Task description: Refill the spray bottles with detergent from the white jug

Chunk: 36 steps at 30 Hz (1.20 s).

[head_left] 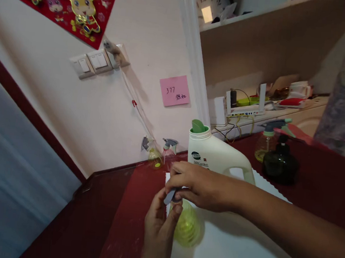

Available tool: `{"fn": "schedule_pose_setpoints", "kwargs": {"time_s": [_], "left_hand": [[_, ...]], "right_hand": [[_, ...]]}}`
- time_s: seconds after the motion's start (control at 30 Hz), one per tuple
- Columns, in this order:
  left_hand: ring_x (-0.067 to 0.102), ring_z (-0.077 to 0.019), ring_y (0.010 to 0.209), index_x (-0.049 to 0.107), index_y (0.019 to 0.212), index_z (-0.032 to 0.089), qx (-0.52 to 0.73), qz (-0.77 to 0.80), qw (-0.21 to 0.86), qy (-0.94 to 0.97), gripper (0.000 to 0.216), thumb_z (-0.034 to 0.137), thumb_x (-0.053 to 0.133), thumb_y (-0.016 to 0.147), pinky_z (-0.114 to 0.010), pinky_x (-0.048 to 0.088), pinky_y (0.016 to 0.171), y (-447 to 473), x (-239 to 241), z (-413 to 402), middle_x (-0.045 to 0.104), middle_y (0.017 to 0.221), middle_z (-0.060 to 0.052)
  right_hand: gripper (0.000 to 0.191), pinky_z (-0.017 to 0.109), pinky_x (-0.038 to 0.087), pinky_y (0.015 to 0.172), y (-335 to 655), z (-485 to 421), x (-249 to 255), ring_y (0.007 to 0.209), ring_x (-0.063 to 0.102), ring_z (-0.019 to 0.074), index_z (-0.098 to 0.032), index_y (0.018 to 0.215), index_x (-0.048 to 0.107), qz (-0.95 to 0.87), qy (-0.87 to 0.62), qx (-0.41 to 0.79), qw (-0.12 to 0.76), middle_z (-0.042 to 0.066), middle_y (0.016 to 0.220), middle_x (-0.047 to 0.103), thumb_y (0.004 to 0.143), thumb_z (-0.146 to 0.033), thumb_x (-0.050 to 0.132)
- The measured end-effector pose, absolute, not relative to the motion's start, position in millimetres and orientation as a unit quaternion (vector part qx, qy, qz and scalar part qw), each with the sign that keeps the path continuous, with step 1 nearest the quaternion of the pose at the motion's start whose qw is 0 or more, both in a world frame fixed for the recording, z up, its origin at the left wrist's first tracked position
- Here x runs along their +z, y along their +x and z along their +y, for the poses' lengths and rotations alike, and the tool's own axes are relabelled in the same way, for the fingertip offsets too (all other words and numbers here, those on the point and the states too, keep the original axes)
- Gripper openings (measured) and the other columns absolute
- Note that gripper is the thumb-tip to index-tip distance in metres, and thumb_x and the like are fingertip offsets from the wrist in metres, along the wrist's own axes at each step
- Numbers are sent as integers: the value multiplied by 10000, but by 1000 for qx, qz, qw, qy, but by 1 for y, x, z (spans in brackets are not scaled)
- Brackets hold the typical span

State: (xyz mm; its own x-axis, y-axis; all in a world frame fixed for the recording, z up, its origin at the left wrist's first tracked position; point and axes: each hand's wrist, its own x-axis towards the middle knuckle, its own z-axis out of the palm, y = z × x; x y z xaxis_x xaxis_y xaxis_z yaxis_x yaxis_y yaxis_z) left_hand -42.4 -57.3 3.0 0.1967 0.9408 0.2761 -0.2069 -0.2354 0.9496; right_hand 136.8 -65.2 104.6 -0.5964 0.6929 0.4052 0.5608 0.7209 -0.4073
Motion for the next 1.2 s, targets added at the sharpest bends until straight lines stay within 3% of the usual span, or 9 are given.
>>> {"fn": "schedule_pose_setpoints", "kwargs": {"time_s": [0.2,0.37,0.5,0.63,0.93,1.2], "left_hand": [[661,-232,1053,686,1045,181,525,300,524,600,333,330,811,775,-329,508,933,-42,-7,-54,719,1111,-95],[633,-229,1110,655,1111,197,527,283,529,602,353,272,799,798,-337,489,962,-42,-10,-54,682,1186,-92],[628,-218,1100,647,1121,204,524,269,537,603,337,257,782,816,-327,481,958,-41,-9,-54,689,1143,-77],[638,-221,1060,636,1105,194,524,268,554,589,357,258,802,795,-328,489,928,-40,-3,-56,693,1101,-79],[632,-179,880,642,1022,159,537,305,542,569,434,301,883,689,-275,501,797,-38,13,-55,687,955,-46],[658,-264,1000,706,1014,159,501,289,516,631,298,388,750,828,-369,499,893,-43,13,-55,725,1017,-98]], "right_hand": [[131,294,369,765,129,-69,116,872,544,179,-190,956,740,-900,-385,73,193,25,871,648,932,-132,625],[109,297,308,691,116,-72,130,861,535,184,-183,908,733,-899,-422,37,110,38,883,654,929,-154,630],[111,302,294,697,115,-74,127,857,534,182,-191,880,728,-892,-431,36,130,29,869,630,923,-151,635],[167,311,287,691,117,-76,119,831,527,181,-236,988,748,-884,-437,44,162,26,896,617,907,-137,642],[213,311,283,692,114,-78,126,861,532,193,-263,1057,748,-886,-442,41,134,39,922,624,915,-147,639],[138,324,274,677,117,-75,117,870,541,203,-223,981,743,-892,-426,11,150,38,899,640,906,-158,647]]}}
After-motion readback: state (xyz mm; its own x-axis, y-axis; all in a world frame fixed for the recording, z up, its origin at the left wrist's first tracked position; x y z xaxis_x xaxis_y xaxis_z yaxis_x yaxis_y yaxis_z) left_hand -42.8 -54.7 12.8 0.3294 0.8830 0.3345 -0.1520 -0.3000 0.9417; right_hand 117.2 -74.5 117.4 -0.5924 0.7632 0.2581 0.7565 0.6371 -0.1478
